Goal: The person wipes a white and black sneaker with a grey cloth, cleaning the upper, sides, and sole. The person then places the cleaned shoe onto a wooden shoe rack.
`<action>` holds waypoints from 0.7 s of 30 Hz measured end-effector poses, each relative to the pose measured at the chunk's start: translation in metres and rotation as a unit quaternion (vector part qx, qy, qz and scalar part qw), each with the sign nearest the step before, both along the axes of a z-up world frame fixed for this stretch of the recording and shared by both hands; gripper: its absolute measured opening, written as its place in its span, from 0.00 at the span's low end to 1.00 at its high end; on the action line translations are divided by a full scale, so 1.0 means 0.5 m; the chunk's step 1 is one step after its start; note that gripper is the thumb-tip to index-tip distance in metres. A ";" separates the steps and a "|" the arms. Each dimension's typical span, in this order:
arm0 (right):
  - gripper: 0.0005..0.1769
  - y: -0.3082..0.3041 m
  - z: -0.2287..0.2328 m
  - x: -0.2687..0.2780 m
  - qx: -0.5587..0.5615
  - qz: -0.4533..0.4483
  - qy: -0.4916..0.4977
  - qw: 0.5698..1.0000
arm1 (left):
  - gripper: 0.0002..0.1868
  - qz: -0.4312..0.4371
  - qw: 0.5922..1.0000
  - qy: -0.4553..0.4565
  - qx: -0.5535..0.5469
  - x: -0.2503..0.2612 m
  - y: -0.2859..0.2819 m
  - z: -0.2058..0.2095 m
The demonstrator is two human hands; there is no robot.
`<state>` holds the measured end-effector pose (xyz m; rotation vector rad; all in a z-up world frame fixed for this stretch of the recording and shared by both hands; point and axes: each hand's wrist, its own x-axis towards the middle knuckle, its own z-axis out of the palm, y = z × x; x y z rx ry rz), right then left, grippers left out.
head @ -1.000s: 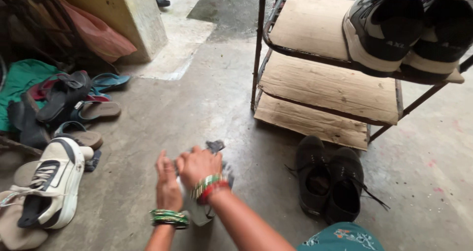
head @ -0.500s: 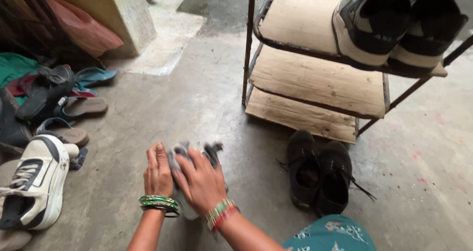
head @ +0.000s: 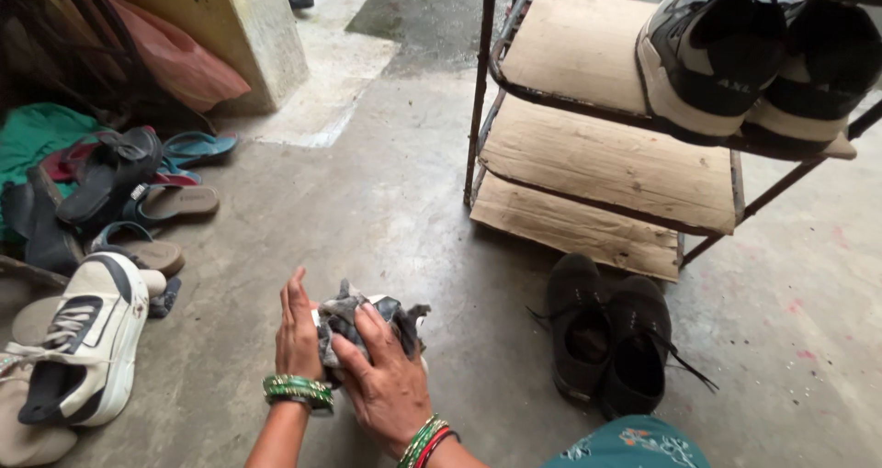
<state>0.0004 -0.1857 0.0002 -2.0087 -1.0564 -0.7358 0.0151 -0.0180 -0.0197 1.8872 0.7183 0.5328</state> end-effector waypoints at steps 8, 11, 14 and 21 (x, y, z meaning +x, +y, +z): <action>0.19 0.087 0.099 0.129 -0.226 -0.080 0.377 0.895 | 0.38 -0.023 0.998 -0.011 0.058 -0.013 -0.039 -0.004; 0.18 0.072 0.077 0.122 -0.170 -0.091 0.326 0.926 | 0.38 -0.003 0.999 0.017 0.027 0.005 -0.043 0.004; 0.16 0.025 0.009 0.052 -0.025 -0.067 0.152 0.986 | 0.37 -0.010 0.999 0.000 0.044 0.015 -0.041 0.006; 0.20 -0.009 -0.015 0.048 0.007 -0.036 0.059 0.998 | 0.37 -0.020 0.997 -0.006 0.077 0.036 -0.041 -0.007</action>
